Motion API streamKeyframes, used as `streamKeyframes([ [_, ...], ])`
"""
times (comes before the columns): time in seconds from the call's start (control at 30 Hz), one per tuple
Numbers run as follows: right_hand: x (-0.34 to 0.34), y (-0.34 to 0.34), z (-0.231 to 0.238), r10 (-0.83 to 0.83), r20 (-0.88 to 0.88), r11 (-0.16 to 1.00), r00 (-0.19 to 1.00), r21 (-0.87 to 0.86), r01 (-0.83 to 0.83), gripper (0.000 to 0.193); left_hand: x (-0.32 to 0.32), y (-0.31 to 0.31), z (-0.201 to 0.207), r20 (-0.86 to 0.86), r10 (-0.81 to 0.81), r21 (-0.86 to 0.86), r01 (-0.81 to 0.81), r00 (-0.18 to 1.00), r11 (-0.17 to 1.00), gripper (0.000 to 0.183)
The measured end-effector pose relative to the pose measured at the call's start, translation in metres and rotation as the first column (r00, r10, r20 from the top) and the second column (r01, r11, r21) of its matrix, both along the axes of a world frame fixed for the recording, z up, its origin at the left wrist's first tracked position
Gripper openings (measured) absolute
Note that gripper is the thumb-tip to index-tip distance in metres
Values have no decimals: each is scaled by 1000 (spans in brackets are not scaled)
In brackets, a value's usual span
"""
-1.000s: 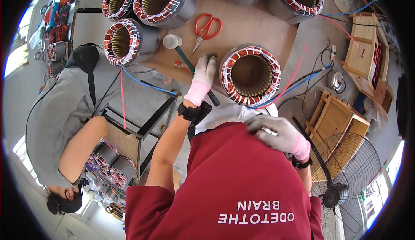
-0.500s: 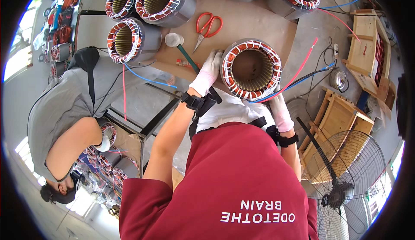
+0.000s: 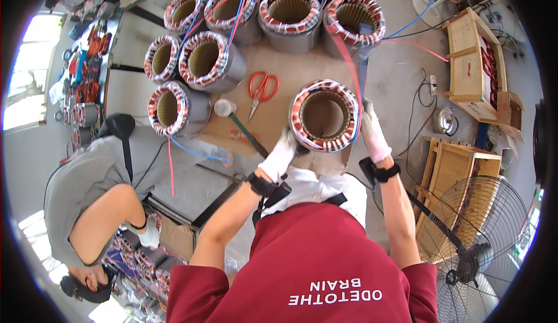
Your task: Inspecting and organizing electric motor stators on a workbench in a fabrication shop.
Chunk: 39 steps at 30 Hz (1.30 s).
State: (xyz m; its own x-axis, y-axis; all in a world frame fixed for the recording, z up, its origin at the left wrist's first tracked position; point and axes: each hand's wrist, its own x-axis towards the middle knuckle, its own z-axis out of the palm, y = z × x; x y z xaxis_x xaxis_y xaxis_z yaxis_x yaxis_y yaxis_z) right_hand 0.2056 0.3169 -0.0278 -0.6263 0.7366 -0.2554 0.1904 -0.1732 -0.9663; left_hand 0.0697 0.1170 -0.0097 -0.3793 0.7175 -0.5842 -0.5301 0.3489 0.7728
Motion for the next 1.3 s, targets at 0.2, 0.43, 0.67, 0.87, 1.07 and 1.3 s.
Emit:
streamKeyframes([
  [0.2,-38,46,75,103,44,994,994,14,-104,39,-29,-10,22,-292,-304,-78,294,907,953,35],
  [0.43,13,-10,84,-142,21,979,990,-147,143,47,-40,19,63,-524,-11,-18,2,851,1000,41],
  [0.67,-24,-33,58,-110,36,990,993,91,107,81,-37,73,23,-513,68,137,4,856,991,66],
  [0.87,-16,-43,70,-75,188,993,979,100,57,86,-26,64,29,-488,92,172,-8,868,985,63],
  [1.07,-6,-55,47,-53,192,991,980,128,29,84,-15,48,12,-544,128,177,-36,830,984,65],
  [1.3,5,-54,24,-65,170,978,983,206,29,76,-5,47,-5,-531,143,169,-61,835,984,64],
])
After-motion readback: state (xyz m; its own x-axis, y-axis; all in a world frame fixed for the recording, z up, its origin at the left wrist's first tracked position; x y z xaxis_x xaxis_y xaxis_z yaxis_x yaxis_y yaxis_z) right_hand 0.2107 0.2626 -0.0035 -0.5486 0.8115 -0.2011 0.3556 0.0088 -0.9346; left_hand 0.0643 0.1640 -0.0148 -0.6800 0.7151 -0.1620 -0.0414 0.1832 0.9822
